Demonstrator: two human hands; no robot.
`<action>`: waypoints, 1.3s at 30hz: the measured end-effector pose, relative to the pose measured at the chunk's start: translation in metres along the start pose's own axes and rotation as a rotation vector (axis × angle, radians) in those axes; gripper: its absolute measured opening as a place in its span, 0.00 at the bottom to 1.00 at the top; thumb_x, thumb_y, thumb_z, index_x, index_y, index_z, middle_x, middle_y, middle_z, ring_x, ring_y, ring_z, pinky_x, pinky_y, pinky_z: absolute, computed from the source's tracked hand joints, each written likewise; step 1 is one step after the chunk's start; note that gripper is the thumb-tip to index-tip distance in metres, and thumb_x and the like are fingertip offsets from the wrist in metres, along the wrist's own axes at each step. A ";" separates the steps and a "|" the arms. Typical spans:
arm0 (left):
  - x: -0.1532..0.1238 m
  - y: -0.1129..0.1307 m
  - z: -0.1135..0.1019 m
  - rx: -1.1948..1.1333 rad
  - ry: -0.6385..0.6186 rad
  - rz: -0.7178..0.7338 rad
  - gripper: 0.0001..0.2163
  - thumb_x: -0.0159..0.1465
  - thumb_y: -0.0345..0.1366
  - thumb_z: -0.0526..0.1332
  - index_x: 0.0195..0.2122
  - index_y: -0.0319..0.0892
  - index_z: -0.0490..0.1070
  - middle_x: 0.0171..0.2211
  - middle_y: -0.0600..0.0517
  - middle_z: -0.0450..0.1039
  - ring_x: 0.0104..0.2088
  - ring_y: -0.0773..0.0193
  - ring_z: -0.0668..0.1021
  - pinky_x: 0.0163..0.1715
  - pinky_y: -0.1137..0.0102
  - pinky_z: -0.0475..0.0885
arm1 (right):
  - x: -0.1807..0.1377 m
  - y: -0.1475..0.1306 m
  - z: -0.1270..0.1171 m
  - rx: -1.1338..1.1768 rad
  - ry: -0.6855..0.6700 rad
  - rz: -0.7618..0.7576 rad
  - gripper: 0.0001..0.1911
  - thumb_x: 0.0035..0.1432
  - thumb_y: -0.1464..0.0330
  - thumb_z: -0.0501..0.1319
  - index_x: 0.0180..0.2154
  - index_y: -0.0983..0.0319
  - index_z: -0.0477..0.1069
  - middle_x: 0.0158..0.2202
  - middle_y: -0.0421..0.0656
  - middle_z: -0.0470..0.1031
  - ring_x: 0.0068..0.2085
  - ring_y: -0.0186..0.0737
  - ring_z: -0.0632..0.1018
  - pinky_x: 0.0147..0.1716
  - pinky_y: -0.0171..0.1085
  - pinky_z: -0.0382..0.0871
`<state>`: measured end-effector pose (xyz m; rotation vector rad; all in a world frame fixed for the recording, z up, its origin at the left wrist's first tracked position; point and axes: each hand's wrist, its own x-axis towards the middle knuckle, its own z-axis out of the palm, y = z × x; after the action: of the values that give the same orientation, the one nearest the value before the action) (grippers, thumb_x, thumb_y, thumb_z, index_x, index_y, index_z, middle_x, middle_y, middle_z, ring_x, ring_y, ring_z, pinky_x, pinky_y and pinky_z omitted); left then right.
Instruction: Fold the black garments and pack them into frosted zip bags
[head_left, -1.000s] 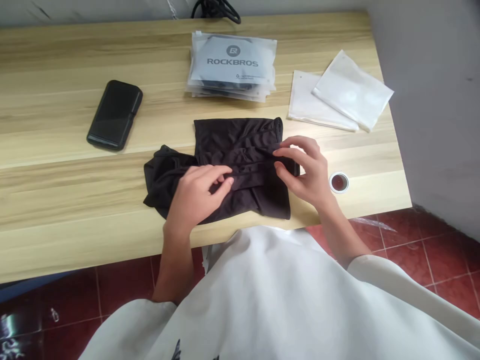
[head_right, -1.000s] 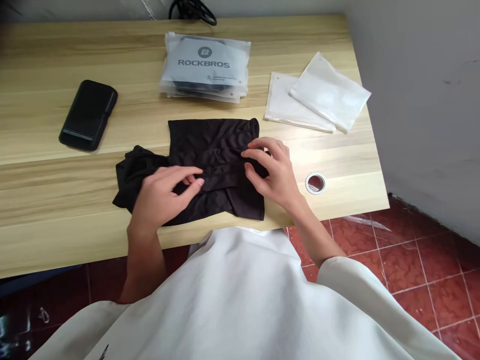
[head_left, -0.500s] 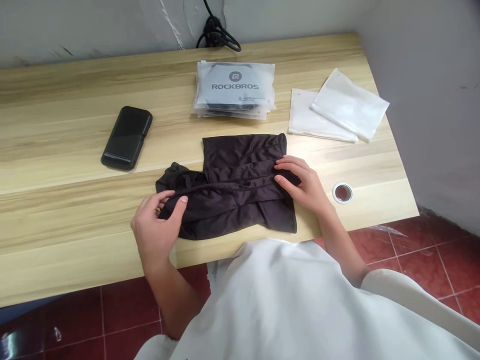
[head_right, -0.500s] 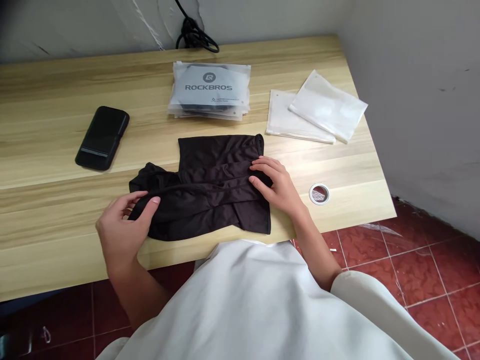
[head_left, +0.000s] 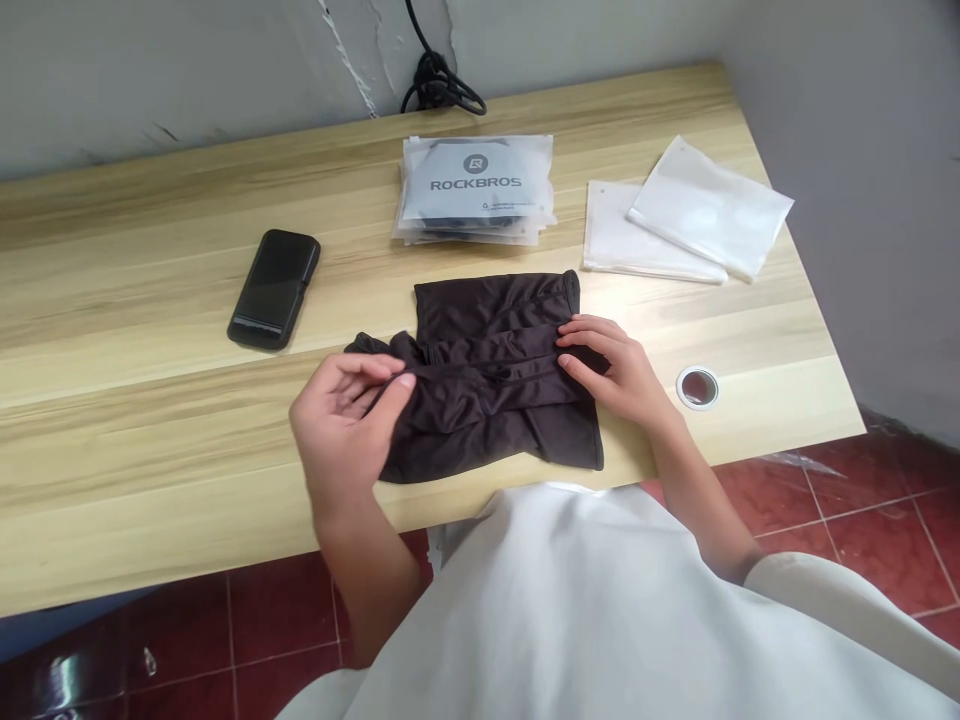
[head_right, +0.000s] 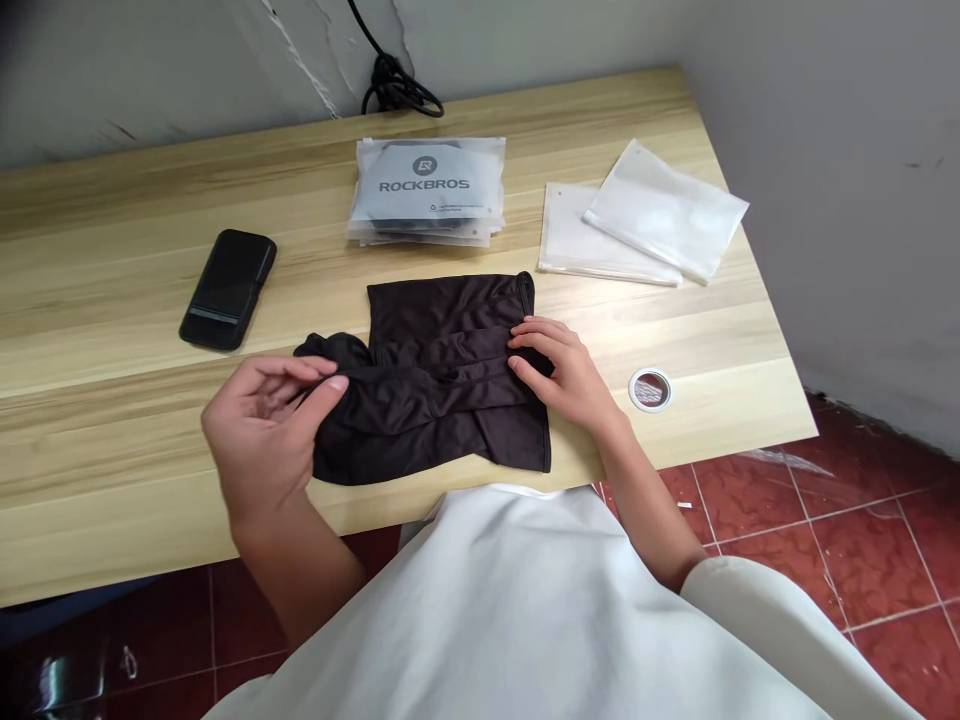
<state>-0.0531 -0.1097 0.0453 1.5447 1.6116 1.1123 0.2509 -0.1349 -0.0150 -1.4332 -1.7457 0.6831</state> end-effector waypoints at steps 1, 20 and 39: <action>0.000 0.009 0.014 -0.004 -0.017 0.023 0.09 0.63 0.36 0.70 0.36 0.45 0.69 0.40 0.52 0.81 0.45 0.60 0.85 0.49 0.62 0.83 | 0.000 0.000 0.000 -0.003 0.000 -0.003 0.07 0.69 0.64 0.64 0.46 0.53 0.80 0.54 0.48 0.82 0.61 0.55 0.78 0.63 0.60 0.71; -0.025 -0.005 0.047 0.454 -0.254 0.354 0.12 0.70 0.37 0.64 0.54 0.46 0.77 0.62 0.43 0.76 0.66 0.47 0.75 0.66 0.50 0.71 | 0.000 0.000 0.000 -0.002 -0.034 -0.009 0.07 0.69 0.66 0.63 0.47 0.54 0.78 0.56 0.48 0.81 0.64 0.55 0.76 0.65 0.60 0.70; -0.029 -0.002 0.068 0.576 -0.515 0.389 0.17 0.75 0.35 0.55 0.63 0.47 0.71 0.70 0.48 0.68 0.73 0.48 0.65 0.75 0.41 0.45 | 0.001 0.001 -0.002 0.014 -0.056 0.000 0.08 0.69 0.65 0.63 0.47 0.55 0.79 0.56 0.48 0.81 0.64 0.55 0.76 0.65 0.58 0.69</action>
<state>0.0098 -0.1286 0.0103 2.3582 1.3544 0.3535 0.2524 -0.1341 -0.0143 -1.4174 -1.7800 0.7409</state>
